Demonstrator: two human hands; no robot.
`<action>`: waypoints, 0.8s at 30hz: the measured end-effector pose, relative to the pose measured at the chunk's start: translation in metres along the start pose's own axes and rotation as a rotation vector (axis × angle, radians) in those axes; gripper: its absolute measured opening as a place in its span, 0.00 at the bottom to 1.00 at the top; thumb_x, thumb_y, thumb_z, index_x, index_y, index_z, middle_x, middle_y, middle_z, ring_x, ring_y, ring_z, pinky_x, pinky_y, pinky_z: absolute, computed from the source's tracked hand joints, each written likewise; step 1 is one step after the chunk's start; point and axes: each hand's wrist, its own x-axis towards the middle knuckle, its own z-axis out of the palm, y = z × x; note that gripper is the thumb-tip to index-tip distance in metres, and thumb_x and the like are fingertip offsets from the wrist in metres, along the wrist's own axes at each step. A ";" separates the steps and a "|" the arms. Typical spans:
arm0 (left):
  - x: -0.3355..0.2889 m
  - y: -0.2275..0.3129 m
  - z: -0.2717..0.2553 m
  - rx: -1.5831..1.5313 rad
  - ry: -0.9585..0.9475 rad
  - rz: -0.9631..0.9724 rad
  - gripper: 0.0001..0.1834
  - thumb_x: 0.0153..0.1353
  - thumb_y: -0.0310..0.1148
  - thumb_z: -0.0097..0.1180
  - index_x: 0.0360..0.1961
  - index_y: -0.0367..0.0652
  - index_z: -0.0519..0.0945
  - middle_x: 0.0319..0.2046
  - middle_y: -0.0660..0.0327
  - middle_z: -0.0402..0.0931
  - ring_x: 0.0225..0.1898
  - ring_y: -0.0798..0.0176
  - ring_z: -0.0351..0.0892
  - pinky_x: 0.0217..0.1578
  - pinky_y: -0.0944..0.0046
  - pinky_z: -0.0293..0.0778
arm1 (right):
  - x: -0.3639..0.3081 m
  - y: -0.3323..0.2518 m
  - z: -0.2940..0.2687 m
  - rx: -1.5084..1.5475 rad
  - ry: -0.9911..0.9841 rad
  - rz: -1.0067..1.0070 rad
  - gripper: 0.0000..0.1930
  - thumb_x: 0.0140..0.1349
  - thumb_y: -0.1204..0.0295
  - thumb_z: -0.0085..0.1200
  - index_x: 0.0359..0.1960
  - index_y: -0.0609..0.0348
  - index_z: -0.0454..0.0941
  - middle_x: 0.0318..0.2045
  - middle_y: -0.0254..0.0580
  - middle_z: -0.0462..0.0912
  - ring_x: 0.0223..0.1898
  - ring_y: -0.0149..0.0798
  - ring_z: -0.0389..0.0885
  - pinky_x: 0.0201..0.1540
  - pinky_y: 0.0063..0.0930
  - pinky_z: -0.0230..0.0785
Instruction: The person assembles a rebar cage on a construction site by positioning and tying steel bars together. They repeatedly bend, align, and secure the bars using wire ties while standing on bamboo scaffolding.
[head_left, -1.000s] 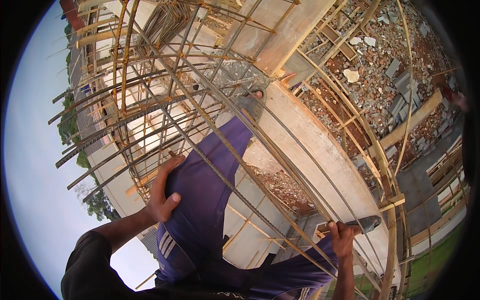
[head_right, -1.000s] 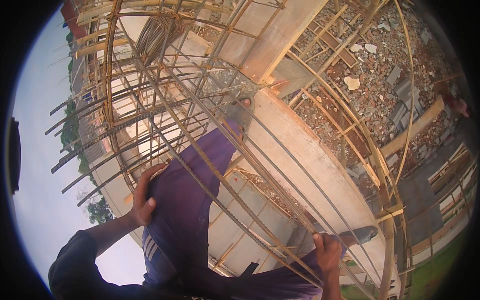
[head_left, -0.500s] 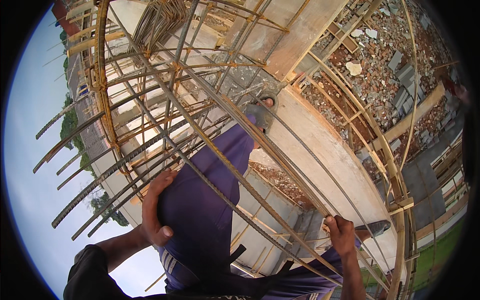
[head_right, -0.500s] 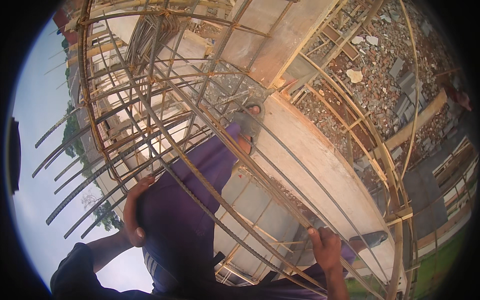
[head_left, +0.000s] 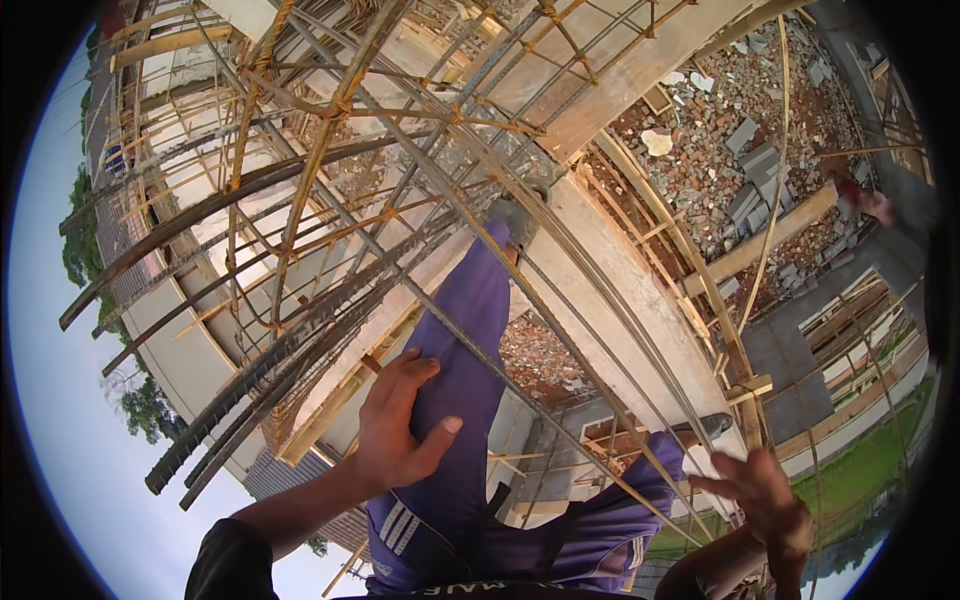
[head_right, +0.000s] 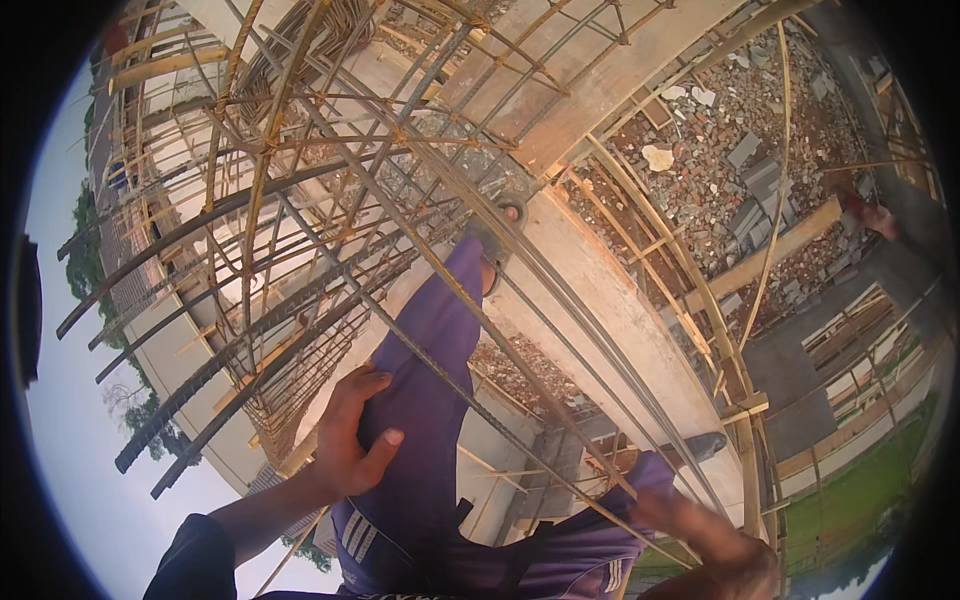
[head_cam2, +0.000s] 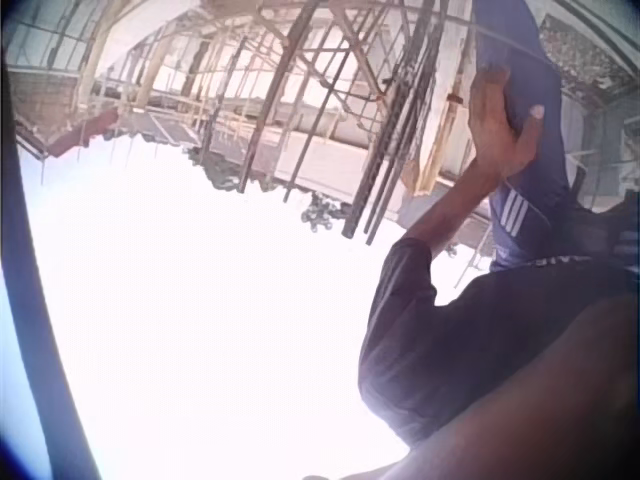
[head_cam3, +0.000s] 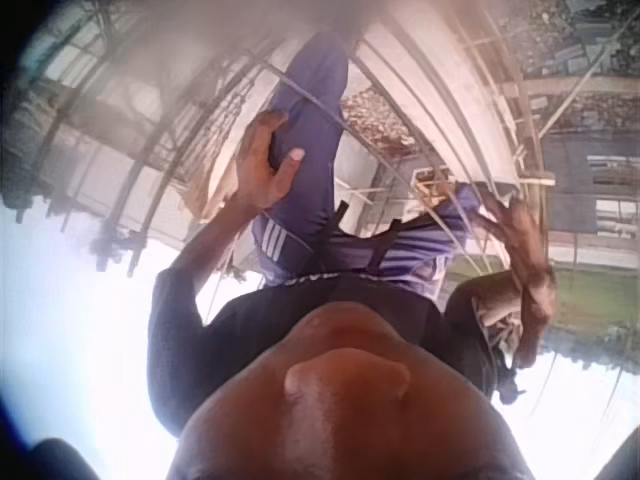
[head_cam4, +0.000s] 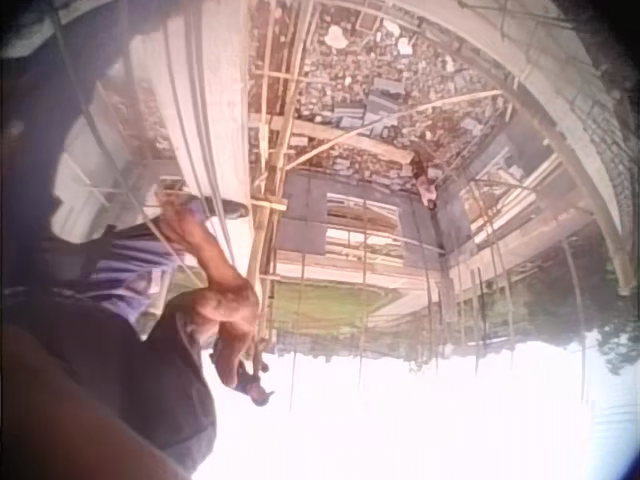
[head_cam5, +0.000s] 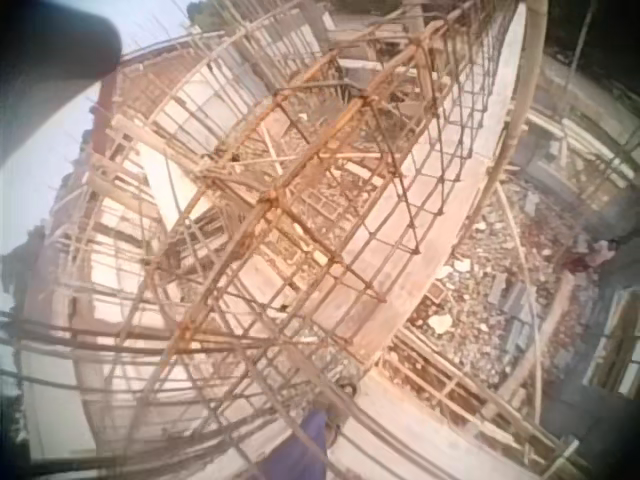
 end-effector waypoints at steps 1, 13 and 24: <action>0.001 0.001 0.004 -0.006 0.010 0.027 0.28 0.55 0.38 0.66 0.54 0.33 0.75 0.51 0.42 0.75 0.58 0.34 0.73 0.59 0.47 0.70 | -0.082 0.003 -0.023 0.154 -0.248 -0.161 0.43 0.66 0.43 0.52 0.72 0.64 0.57 0.65 0.69 0.66 0.61 0.65 0.72 0.61 0.52 0.67; -0.043 0.049 0.076 -0.039 0.236 -0.013 0.27 0.60 0.42 0.65 0.54 0.34 0.75 0.52 0.44 0.75 0.53 0.41 0.76 0.53 0.50 0.72 | -0.280 0.351 -0.216 -0.214 0.676 -0.065 0.28 0.70 0.55 0.53 0.62 0.64 0.73 0.51 0.52 0.81 0.51 0.45 0.81 0.49 0.39 0.74; -0.053 0.069 0.108 0.176 0.173 -0.105 0.31 0.62 0.48 0.61 0.59 0.37 0.72 0.54 0.43 0.75 0.55 0.40 0.75 0.56 0.47 0.70 | -0.098 0.129 -0.104 -0.940 0.595 -0.745 0.16 0.70 0.63 0.55 0.50 0.62 0.78 0.21 0.49 0.80 0.23 0.47 0.80 0.30 0.38 0.70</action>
